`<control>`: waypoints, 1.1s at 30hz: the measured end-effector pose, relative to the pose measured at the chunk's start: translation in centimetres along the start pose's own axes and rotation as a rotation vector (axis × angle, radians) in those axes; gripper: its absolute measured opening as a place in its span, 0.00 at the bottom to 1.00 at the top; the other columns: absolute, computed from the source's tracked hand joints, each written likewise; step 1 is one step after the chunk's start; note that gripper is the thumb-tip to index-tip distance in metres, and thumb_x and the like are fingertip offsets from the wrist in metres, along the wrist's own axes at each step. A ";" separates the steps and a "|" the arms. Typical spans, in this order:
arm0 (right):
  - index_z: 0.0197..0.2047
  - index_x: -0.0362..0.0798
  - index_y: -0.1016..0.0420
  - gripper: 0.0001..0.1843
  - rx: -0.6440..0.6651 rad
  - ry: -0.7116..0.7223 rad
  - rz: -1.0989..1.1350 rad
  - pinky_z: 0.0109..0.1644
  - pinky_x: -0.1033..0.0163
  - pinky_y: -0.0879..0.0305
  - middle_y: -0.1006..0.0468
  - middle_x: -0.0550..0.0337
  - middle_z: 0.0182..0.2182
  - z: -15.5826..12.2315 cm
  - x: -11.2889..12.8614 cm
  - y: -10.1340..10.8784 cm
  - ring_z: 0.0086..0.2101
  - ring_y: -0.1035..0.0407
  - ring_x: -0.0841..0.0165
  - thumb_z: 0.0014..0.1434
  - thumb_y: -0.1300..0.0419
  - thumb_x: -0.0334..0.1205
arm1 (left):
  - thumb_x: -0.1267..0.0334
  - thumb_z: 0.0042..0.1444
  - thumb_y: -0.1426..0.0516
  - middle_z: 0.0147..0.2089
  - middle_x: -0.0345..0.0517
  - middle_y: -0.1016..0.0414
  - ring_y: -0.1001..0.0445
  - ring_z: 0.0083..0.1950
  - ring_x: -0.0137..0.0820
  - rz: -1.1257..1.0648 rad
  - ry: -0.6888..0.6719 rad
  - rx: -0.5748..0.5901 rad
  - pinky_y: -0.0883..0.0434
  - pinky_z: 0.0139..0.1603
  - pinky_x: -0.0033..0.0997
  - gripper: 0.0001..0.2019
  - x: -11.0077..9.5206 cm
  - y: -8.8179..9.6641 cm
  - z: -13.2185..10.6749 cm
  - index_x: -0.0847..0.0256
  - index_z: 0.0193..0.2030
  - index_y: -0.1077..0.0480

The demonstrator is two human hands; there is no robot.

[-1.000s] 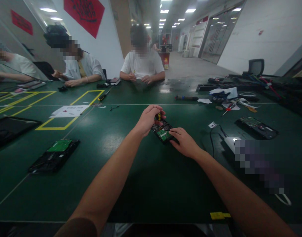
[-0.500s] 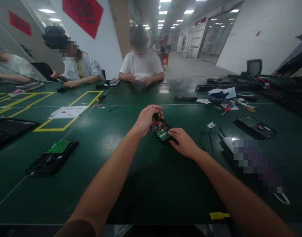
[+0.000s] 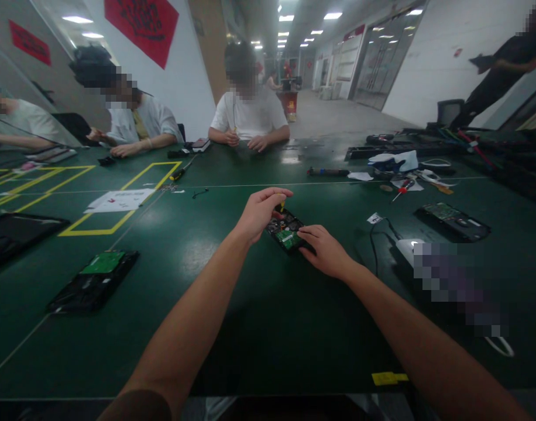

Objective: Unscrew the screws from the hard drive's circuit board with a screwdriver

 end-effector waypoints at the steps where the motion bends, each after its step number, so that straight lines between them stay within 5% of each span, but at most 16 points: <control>1: 0.62 0.48 0.25 0.22 0.002 -0.001 0.001 0.64 0.38 0.32 0.24 0.45 0.58 0.0 0.0 0.0 0.59 0.33 0.51 0.64 0.37 0.36 | 0.60 0.57 0.40 0.48 0.50 0.22 0.28 0.46 0.34 0.015 -0.006 -0.004 0.29 0.31 0.25 0.10 -0.1 0.1 0.0 0.60 0.41 0.19; 11: 0.62 0.48 0.26 0.22 -0.006 0.006 0.006 0.64 0.39 0.32 0.25 0.46 0.59 -0.1 -0.1 0.0 0.59 0.34 0.51 0.65 0.38 0.37 | 0.62 0.59 0.43 0.41 0.50 0.22 0.24 0.40 0.33 -0.111 0.097 0.121 0.31 0.30 0.27 0.10 1.3 -1.2 0.0 0.61 0.45 0.26; 22: 0.62 0.49 0.25 0.23 -0.002 -0.007 0.012 0.64 0.37 0.33 0.25 0.45 0.58 0.0 -0.1 0.1 0.59 0.34 0.51 0.64 0.38 0.36 | 0.59 0.57 0.42 0.42 0.50 0.23 0.26 0.42 0.35 0.042 0.029 -0.054 0.31 0.28 0.26 0.09 0.3 0.6 0.1 0.62 0.34 0.24; 33: 0.61 0.48 0.25 0.22 0.002 -0.002 -0.005 0.64 0.39 0.32 0.25 0.46 0.58 0.0 -0.1 0.0 0.59 0.33 0.51 0.64 0.37 0.36 | 0.63 0.57 0.44 0.42 0.48 0.25 0.22 0.38 0.34 -0.043 0.061 -0.004 0.32 0.24 0.25 0.07 0.4 -0.3 0.0 0.61 0.40 0.28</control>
Point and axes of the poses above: each hand's wrist, its own z-axis towards the middle knuckle, its own y-axis out of the back of the hand, x = y × z, the point moved 10 cm from there along z, towards the middle knuckle
